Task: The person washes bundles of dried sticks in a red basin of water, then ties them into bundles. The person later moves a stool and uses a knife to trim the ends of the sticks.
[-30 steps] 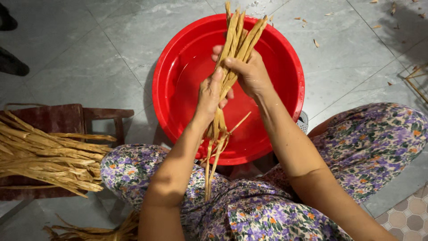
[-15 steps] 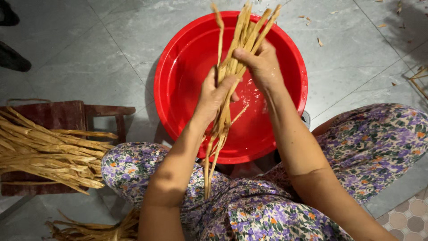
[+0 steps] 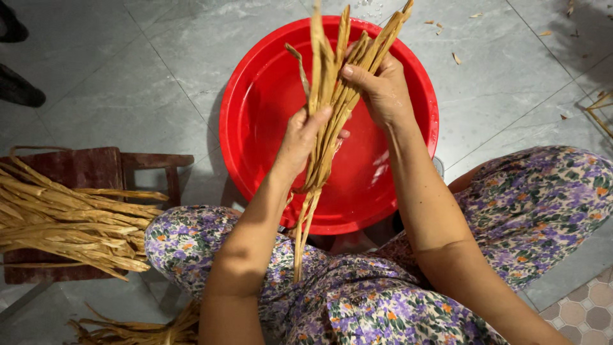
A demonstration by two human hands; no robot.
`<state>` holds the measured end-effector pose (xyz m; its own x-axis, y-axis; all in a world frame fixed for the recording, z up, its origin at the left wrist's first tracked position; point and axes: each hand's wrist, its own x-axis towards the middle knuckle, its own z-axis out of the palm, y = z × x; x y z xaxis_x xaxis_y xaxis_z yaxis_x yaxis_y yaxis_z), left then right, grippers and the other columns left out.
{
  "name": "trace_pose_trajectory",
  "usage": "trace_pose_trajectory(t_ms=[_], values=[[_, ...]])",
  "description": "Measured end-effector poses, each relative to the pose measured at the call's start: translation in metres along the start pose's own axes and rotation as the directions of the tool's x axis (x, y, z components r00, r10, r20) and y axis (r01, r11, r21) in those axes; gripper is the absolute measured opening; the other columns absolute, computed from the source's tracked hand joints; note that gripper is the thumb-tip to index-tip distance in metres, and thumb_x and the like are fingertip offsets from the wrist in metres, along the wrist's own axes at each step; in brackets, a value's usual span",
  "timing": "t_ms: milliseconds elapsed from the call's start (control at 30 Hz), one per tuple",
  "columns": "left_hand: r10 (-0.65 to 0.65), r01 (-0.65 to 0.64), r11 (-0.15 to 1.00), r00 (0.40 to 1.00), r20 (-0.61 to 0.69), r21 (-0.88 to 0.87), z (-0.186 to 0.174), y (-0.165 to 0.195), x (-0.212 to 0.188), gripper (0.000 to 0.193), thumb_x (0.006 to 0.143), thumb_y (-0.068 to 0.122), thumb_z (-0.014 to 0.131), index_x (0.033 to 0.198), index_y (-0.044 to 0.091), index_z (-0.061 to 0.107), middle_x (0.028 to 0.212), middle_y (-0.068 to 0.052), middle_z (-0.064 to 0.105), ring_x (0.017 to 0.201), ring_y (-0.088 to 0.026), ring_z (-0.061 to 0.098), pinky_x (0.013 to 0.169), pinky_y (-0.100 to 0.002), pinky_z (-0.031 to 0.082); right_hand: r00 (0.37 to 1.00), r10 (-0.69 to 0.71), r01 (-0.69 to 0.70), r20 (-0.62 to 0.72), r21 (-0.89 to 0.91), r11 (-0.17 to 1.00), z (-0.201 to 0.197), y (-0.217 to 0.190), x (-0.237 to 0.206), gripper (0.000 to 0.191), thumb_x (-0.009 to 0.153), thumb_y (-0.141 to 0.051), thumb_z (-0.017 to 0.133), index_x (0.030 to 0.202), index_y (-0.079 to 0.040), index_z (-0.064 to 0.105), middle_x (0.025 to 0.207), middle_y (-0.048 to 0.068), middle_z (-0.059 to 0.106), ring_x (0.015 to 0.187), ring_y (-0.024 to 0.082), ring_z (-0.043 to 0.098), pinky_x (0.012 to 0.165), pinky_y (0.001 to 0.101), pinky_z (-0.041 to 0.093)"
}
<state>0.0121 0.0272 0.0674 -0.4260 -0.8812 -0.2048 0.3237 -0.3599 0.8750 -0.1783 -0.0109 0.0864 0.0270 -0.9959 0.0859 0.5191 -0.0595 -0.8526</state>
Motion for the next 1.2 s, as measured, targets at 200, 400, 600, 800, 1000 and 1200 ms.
trace_pose_trajectory(t_ms=[200, 400, 600, 800, 1000, 1200], values=[[0.038, -0.038, 0.999, 0.998, -0.04, 0.008, 0.003, 0.0, 0.002, 0.034, 0.103, 0.027, 0.061, 0.124, 0.001, 0.065, 0.102, -0.015, 0.076, 0.072, -0.018, 0.074, 0.057, -0.029, 0.057, 0.999, 0.042, -0.043, -0.016, -0.068, 0.997, -0.005, 0.003, 0.0, 0.03, 0.093, -0.009, 0.08, 0.119, -0.001, 0.068, 0.106, 0.008, 0.074, 0.097, 0.016, 0.071, 0.091, 0.0319, 0.061], [0.117, -0.116, 0.992, 0.993, -0.014, 0.05, 0.001, -0.005, 0.002, 0.029, 0.102, 0.02, 0.068, 0.124, 0.001, 0.066, 0.105, -0.012, 0.076, 0.082, -0.012, 0.073, 0.063, -0.027, 0.059, 0.997, 0.004, -0.015, -0.072, -0.154, 0.988, -0.006, 0.003, 0.0, 0.029, 0.094, -0.019, 0.08, 0.113, 0.001, 0.072, 0.103, 0.008, 0.076, 0.092, 0.016, 0.071, 0.087, 0.0328, 0.06], [0.159, -0.149, 0.985, 0.981, -0.11, 0.09, -0.004, -0.008, 0.008, 0.025, 0.101, 0.024, 0.069, 0.116, 0.005, 0.069, 0.088, -0.009, 0.076, 0.055, -0.005, 0.055, 0.048, -0.021, 0.044, 0.995, 0.095, -0.084, 0.041, -0.224, 0.971, 0.001, 0.014, -0.002, 0.026, 0.089, -0.019, 0.08, 0.107, -0.002, 0.071, 0.096, 0.006, 0.074, 0.088, 0.016, 0.071, 0.083, 0.0319, 0.061], [0.078, -0.06, 0.988, 0.989, -0.123, 0.146, 0.005, -0.006, 0.004, 0.026, 0.101, 0.03, 0.064, 0.111, 0.006, 0.07, 0.078, -0.007, 0.073, 0.047, -0.005, 0.049, 0.041, -0.022, 0.039, 0.981, 0.059, -0.069, -0.185, -0.048, 0.996, 0.007, 0.026, 0.001, 0.029, 0.089, -0.018, 0.082, 0.109, 0.002, 0.072, 0.097, 0.009, 0.074, 0.086, 0.018, 0.07, 0.08, 0.0337, 0.059], [0.158, -0.141, 0.975, 0.983, -0.092, 0.169, 0.015, -0.003, 0.003, 0.03, 0.105, 0.032, 0.062, 0.115, 0.005, 0.071, 0.082, -0.008, 0.074, 0.057, -0.006, 0.058, 0.047, -0.022, 0.042, 0.956, 0.164, -0.105, -0.245, 0.236, 0.966, -0.005, 0.018, 0.003, 0.038, 0.091, -0.026, 0.077, 0.113, 0.004, 0.068, 0.101, 0.013, 0.074, 0.09, 0.022, 0.072, 0.082, 0.0374, 0.062], [0.104, -0.077, 0.977, 0.986, -0.131, 0.196, 0.01, 0.001, 0.003, 0.031, 0.104, 0.033, 0.058, 0.106, 0.005, 0.072, 0.077, -0.005, 0.075, 0.048, -0.005, 0.051, 0.044, -0.022, 0.041, 0.998, 0.02, -0.032, -0.053, -0.219, 0.975, -0.008, 0.02, -0.001, 0.038, 0.089, -0.025, 0.084, 0.111, 0.001, 0.068, 0.101, 0.011, 0.072, 0.09, 0.021, 0.07, 0.086, 0.0363, 0.061]])
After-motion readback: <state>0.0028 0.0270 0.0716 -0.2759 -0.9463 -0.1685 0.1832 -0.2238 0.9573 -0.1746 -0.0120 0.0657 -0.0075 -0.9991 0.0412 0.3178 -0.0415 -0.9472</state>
